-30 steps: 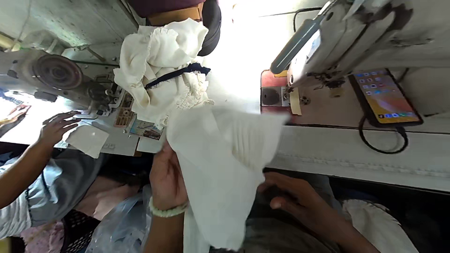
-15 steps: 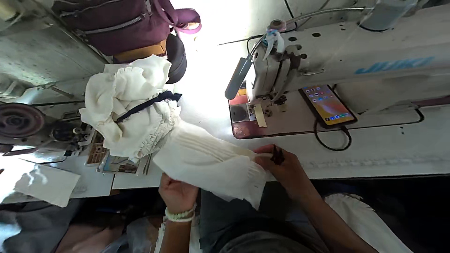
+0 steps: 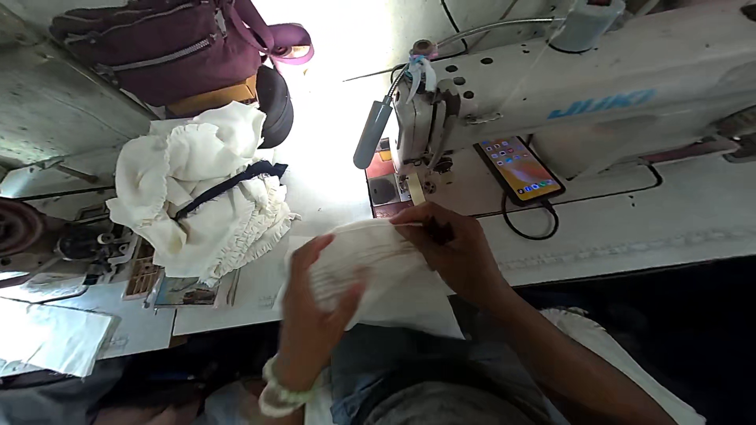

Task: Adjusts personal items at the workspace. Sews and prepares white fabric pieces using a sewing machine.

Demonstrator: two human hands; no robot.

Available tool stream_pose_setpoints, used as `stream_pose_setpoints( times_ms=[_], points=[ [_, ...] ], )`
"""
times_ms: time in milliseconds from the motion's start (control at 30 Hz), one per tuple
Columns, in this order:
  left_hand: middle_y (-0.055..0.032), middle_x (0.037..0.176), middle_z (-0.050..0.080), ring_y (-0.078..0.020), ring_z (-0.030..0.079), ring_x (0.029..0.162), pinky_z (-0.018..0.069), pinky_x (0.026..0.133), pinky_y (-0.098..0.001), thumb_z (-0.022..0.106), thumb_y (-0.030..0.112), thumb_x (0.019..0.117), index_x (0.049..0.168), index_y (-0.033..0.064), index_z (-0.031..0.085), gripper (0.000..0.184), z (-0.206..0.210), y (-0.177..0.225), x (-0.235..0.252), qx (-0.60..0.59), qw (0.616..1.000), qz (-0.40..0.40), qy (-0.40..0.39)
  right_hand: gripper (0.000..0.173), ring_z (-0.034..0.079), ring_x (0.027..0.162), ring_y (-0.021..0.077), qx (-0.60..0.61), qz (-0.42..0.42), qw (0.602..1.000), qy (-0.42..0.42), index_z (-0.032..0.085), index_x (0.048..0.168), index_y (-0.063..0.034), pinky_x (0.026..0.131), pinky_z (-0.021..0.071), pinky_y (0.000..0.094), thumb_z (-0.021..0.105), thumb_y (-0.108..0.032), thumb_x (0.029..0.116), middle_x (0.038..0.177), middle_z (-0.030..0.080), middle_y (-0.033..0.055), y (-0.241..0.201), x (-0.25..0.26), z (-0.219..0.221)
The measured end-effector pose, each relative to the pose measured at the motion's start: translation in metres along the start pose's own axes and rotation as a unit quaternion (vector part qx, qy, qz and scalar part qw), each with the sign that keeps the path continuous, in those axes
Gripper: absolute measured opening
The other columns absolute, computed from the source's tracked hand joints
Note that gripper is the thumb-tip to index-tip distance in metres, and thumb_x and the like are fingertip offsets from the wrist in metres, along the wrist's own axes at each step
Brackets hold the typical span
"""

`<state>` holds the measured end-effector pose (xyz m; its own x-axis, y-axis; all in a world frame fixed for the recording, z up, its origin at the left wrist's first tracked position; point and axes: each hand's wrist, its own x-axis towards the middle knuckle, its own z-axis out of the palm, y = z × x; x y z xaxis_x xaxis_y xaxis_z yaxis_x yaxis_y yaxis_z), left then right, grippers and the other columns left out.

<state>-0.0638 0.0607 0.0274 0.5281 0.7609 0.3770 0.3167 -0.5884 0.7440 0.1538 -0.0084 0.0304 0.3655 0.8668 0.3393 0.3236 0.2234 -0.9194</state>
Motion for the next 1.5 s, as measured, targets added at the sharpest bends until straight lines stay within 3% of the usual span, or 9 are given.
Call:
stream_pose_setpoints(
  times_ms=[133, 333, 467, 600, 833, 967, 1133, 1367, 1500],
  points=[
    [-0.0213, 0.106, 0.072, -0.0387, 0.069, 0.102, 0.0509, 0.092, -0.0593, 0.070, 0.020, 0.0934, 0.115, -0.0031, 0.073, 0.032, 0.061, -0.040, 0.033, 0.112, 0.989, 0.036, -0.092, 0.024, 0.059, 0.068, -0.0083, -0.070, 0.012, 0.997, -0.023, 0.071, 0.122, -0.0100, 0.056, 0.0461, 0.0091, 0.058, -0.018, 0.1039, 0.103, 0.076, -0.0046, 0.004, -0.003, -0.019],
    [0.0057, 0.098, 0.068, 0.0050, 0.065, 0.088, 0.0560, 0.083, -0.0179, 0.050, 0.008, 0.1029, 0.117, -0.0043, 0.060, 0.022, 0.037, -0.037, 0.027, -0.169, 0.975, -0.132, 0.056, 0.020, 0.070, 0.078, 0.0049, -0.122, 0.179, 0.976, -0.027, 0.071, 0.109, -0.0021, 0.069, 0.0575, 0.0215, 0.058, -0.016, 0.1025, 0.093, 0.075, 0.0033, 0.029, -0.049, -0.060],
    [0.0112, 0.109, 0.076, -0.0014, 0.070, 0.102, 0.0572, 0.090, -0.0220, 0.063, 0.036, 0.0982, 0.114, 0.0272, 0.073, 0.021, 0.000, -0.046, 0.012, -0.482, 0.872, -0.057, 0.068, 0.026, 0.069, 0.078, 0.0227, -0.173, 0.183, 0.963, -0.092, 0.071, 0.112, 0.0035, 0.074, 0.0585, 0.0401, 0.067, -0.017, 0.0963, 0.093, 0.071, 0.0157, 0.032, -0.062, -0.039],
    [0.0009, 0.089, 0.076, -0.0131, 0.073, 0.094, 0.0521, 0.104, -0.0382, 0.049, 0.027, 0.1054, 0.099, 0.0091, 0.075, 0.033, -0.015, -0.021, 0.006, -0.674, 0.731, 0.063, -0.083, 0.039, 0.070, 0.084, 0.0341, -0.267, 0.137, 0.948, -0.101, 0.067, 0.130, 0.0004, 0.074, 0.0589, 0.0486, 0.072, -0.010, 0.0918, 0.110, 0.068, 0.0220, 0.035, -0.054, -0.019],
    [-0.0068, 0.119, 0.072, -0.0137, 0.068, 0.110, 0.0561, 0.096, -0.0320, 0.060, 0.037, 0.1013, 0.120, 0.0041, 0.070, 0.039, 0.015, -0.031, 0.003, -0.099, 0.978, -0.037, -0.180, 0.033, 0.069, 0.084, 0.0245, -0.212, 0.093, 0.973, -0.019, 0.069, 0.125, -0.0013, 0.079, 0.0579, 0.0389, 0.069, -0.006, 0.0927, 0.103, 0.072, 0.0157, 0.060, -0.033, -0.010],
    [-0.0189, 0.110, 0.071, -0.0345, 0.068, 0.102, 0.0569, 0.086, -0.0472, 0.072, 0.020, 0.0882, 0.111, 0.0015, 0.074, 0.029, 0.064, -0.034, 0.000, 0.156, 0.983, 0.027, -0.093, 0.031, 0.070, 0.086, 0.0181, -0.195, 0.066, 0.978, 0.009, 0.070, 0.123, -0.0027, 0.080, 0.0585, 0.0301, 0.070, -0.012, 0.0939, 0.105, 0.073, 0.0124, 0.058, -0.033, -0.015],
    [-0.0117, 0.091, 0.072, -0.0116, 0.068, 0.072, 0.0574, 0.066, -0.0225, 0.062, 0.005, 0.0898, 0.096, -0.0009, 0.074, 0.015, 0.055, -0.036, 0.005, 0.123, 0.992, 0.021, -0.016, 0.026, 0.068, 0.086, 0.0114, -0.161, 0.079, 0.984, 0.021, 0.071, 0.119, -0.0007, 0.077, 0.0550, 0.0212, 0.068, -0.009, 0.0944, 0.101, 0.073, 0.0115, 0.055, -0.033, -0.025],
    [-0.0165, 0.107, 0.070, -0.0283, 0.069, 0.090, 0.0578, 0.072, -0.0407, 0.070, 0.045, 0.0908, 0.119, 0.0022, 0.073, 0.051, 0.049, -0.038, 0.004, 0.183, 0.981, 0.020, -0.061, 0.028, 0.062, 0.081, -0.0035, -0.061, 0.076, 0.995, -0.002, 0.070, 0.121, -0.0013, 0.069, 0.0492, 0.0089, 0.068, -0.013, 0.0958, 0.100, 0.072, 0.0035, 0.038, -0.033, -0.028],
    [-0.0118, 0.099, 0.072, -0.0170, 0.069, 0.085, 0.0578, 0.074, -0.0306, 0.064, 0.016, 0.0964, 0.095, -0.0003, 0.074, 0.020, 0.042, -0.035, 0.007, 0.102, 0.994, 0.025, -0.017, 0.027, 0.061, 0.079, -0.0066, -0.057, 0.012, 0.998, -0.007, 0.071, 0.120, -0.0022, 0.067, 0.0485, 0.0060, 0.067, -0.014, 0.0964, 0.100, 0.072, 0.0014, 0.023, -0.035, -0.035]
  ],
)
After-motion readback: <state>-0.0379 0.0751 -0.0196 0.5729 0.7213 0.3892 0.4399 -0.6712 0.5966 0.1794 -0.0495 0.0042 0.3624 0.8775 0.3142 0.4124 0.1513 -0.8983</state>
